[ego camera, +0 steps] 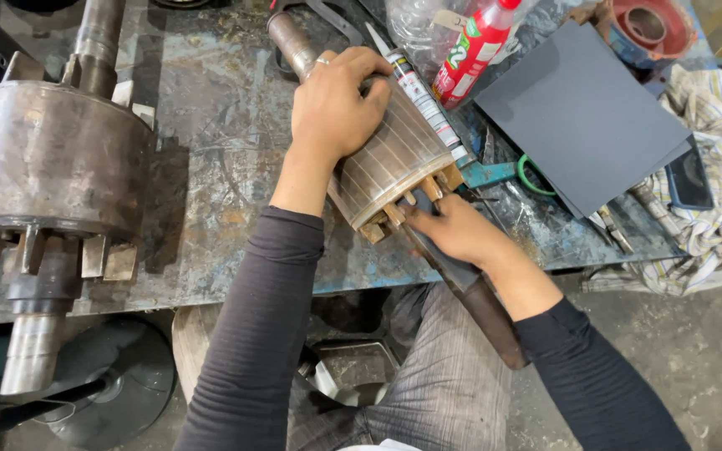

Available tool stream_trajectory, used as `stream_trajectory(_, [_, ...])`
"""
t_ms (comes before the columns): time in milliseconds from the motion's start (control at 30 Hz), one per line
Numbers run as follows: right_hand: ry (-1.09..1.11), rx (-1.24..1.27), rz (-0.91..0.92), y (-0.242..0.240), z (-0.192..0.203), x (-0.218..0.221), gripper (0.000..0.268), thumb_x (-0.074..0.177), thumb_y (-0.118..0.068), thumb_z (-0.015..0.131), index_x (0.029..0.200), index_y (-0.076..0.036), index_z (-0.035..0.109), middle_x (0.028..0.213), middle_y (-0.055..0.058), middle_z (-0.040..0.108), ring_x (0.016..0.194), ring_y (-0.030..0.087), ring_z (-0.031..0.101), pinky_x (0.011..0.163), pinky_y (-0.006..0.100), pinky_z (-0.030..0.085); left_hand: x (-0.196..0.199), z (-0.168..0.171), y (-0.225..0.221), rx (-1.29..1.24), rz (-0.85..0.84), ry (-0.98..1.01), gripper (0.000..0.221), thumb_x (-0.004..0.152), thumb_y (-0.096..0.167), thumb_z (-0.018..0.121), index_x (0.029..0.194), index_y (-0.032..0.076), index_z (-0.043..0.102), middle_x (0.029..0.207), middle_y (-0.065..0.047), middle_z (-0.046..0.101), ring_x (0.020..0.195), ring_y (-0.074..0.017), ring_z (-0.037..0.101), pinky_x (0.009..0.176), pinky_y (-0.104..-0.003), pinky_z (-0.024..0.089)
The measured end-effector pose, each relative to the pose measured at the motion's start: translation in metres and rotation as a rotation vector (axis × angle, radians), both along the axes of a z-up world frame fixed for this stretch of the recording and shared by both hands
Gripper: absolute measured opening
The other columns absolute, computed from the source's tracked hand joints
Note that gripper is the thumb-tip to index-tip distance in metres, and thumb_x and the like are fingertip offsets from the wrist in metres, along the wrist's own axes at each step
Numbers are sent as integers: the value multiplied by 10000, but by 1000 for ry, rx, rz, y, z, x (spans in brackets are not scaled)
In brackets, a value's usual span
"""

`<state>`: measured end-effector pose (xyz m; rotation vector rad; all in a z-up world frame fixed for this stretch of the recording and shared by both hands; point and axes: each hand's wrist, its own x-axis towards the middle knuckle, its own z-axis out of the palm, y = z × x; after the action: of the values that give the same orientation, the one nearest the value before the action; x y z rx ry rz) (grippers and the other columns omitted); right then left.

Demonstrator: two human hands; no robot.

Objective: Sanding and scraping a motor shaft to clean and smooth its surface on a workbench.

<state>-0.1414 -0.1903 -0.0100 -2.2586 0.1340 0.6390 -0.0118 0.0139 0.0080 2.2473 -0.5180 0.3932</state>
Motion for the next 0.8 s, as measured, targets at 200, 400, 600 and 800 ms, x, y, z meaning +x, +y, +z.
stream_trajectory(200, [-615, -1015, 288, 25, -65, -24, 367, 940, -117, 620, 1258, 40, 711, 663, 47, 730, 517, 263, 731, 323, 380, 520, -2, 2, -2, -16, 42, 37, 217, 947, 296, 529, 1011, 257, 732, 1131, 69, 717, 1012, -310, 585, 651, -536, 524])
stream_trajectory(400, [-206, -478, 157, 24, 8, -14, 682, 1026, -482, 712, 520, -76, 502, 490, 71, 509, 438, 262, 543, 495, 418, 363, 7, -5, -5, -31, 32, -25, 266, 883, 277, 539, 998, 269, 779, 1152, 108, 749, 1031, -294, 599, 774, -549, 529])
stream_trajectory(600, [126, 69, -168, 16, 26, -8, 241, 1040, -220, 605, 961, 5, 642, 890, 153, 783, 664, 260, 749, 695, 430, 585, 13, 0, -15, 13, 22, 50, 203, 933, 277, 538, 948, 231, 735, 1089, 26, 736, 1025, -350, 569, 615, -567, 506])
stream_trajectory(800, [-388, -883, 115, 32, -28, -30, 762, 1008, -578, 644, 1406, 54, 493, 1378, 289, 614, 931, 457, 762, 631, 560, 643, 17, 5, -23, 55, 36, 77, 223, 899, 270, 542, 924, 182, 745, 1050, -46, 735, 1072, -393, 588, 683, -608, 536])
